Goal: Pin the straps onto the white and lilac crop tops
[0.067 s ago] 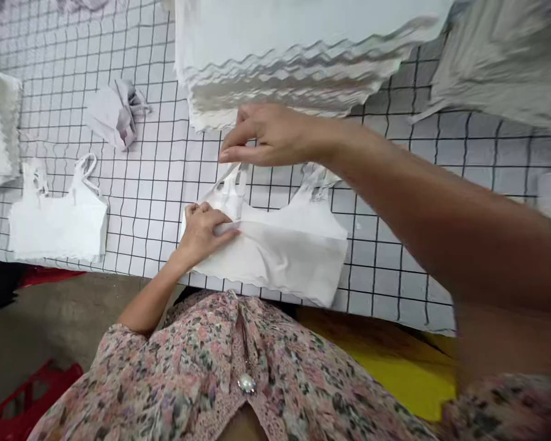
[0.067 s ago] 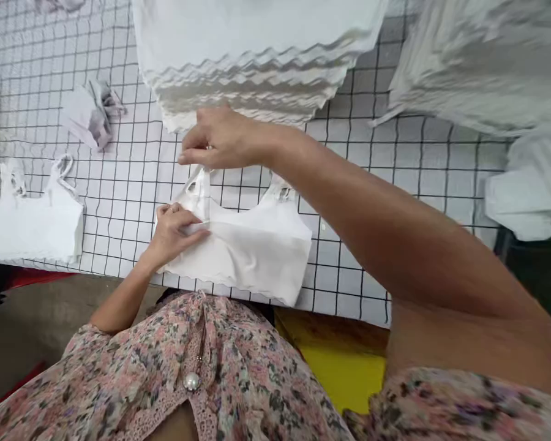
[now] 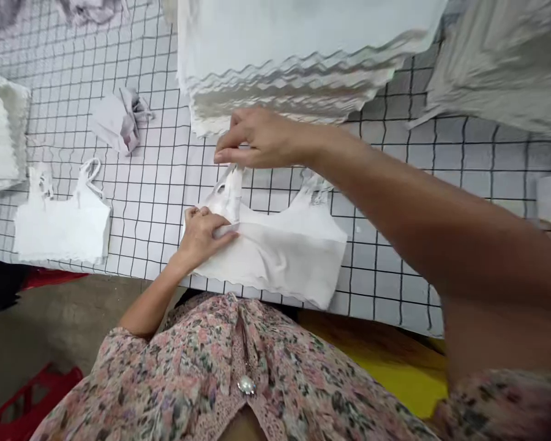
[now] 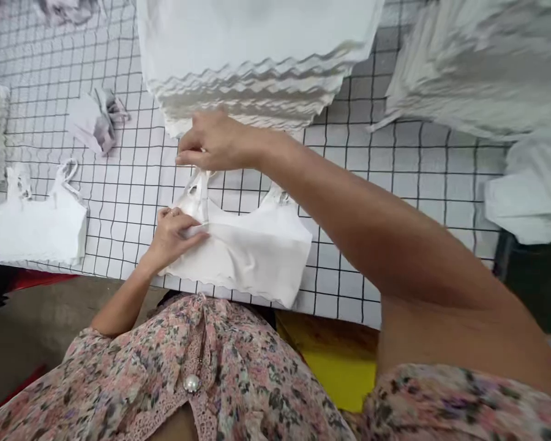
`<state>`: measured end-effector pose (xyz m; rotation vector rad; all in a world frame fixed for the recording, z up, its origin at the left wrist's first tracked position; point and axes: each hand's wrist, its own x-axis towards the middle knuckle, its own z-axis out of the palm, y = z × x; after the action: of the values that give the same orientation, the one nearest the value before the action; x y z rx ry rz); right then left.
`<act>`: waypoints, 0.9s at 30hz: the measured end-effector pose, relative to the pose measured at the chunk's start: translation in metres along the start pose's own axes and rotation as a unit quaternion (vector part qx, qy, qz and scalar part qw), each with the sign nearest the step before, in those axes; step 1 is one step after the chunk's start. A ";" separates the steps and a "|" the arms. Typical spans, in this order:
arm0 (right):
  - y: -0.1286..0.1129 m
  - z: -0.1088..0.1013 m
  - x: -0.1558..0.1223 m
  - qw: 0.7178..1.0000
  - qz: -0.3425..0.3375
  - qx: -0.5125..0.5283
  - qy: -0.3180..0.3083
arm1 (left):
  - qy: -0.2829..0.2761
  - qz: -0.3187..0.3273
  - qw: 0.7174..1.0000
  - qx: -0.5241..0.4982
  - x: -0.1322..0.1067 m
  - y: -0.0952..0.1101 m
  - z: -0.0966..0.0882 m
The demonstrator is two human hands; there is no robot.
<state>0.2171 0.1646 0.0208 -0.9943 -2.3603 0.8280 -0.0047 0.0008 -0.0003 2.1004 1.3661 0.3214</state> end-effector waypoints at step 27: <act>-0.065 0.066 -0.276 0.931 0.204 -0.193 0.231 | 0.142 0.190 0.971 0.023 -0.013 -0.010 -0.001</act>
<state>0.3227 -0.1019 -0.0285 -1.6726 -1.9599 0.2054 -0.0186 -0.0076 -0.0038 2.4214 1.1192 0.7798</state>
